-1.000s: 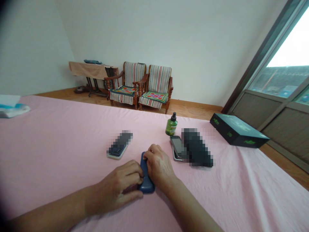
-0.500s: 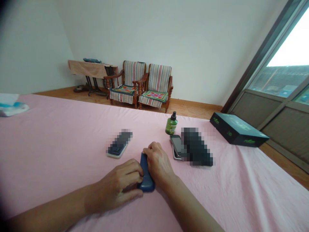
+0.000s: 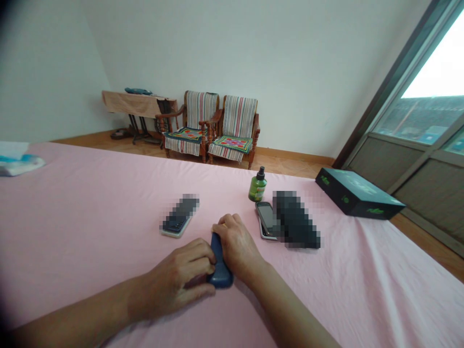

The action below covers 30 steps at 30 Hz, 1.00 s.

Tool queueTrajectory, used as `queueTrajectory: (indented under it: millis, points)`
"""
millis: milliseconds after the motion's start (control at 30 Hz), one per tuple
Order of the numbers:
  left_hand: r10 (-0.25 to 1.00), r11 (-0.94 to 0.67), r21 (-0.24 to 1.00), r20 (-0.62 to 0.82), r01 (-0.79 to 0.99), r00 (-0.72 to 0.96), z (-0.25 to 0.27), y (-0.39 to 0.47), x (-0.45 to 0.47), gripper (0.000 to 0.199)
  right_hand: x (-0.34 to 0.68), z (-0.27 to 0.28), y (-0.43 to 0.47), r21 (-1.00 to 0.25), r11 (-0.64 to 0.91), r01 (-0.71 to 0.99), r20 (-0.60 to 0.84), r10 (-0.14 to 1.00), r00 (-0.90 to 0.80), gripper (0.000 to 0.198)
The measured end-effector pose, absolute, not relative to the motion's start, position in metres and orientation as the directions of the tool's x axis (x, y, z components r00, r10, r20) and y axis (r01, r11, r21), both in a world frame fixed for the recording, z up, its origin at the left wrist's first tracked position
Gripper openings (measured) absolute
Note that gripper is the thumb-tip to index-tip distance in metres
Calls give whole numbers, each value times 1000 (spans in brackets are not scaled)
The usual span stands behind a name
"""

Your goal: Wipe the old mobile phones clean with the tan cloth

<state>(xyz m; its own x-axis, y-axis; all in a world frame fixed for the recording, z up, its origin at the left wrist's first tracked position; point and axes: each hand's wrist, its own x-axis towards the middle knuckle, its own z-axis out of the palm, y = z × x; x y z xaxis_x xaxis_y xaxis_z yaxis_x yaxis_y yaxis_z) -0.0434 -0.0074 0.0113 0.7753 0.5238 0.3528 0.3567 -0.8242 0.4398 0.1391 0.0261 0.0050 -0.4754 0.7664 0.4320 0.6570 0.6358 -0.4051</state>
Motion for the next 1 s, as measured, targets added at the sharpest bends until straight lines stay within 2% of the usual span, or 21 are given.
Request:
queueTrajectory:
  millis: [200,500,700,1000]
  points:
    - [521,-827,436,360,354,774,13,-8,-43,15,139,10,17,-407,645,646,382,763,-521,31]
    - [514,-833,425,359,354,779,13,-7,-43,16,142,10,10,-585,609,535,374,788,-488,28]
    - [512,-830,437,350,347,784,13,-7,-43,14,151,-10,27,-555,574,602,529,802,-277,31]
    - [509,-832,436,358,342,783,12,-7,-44,13,157,-14,31,-538,577,614,507,804,-311,35]
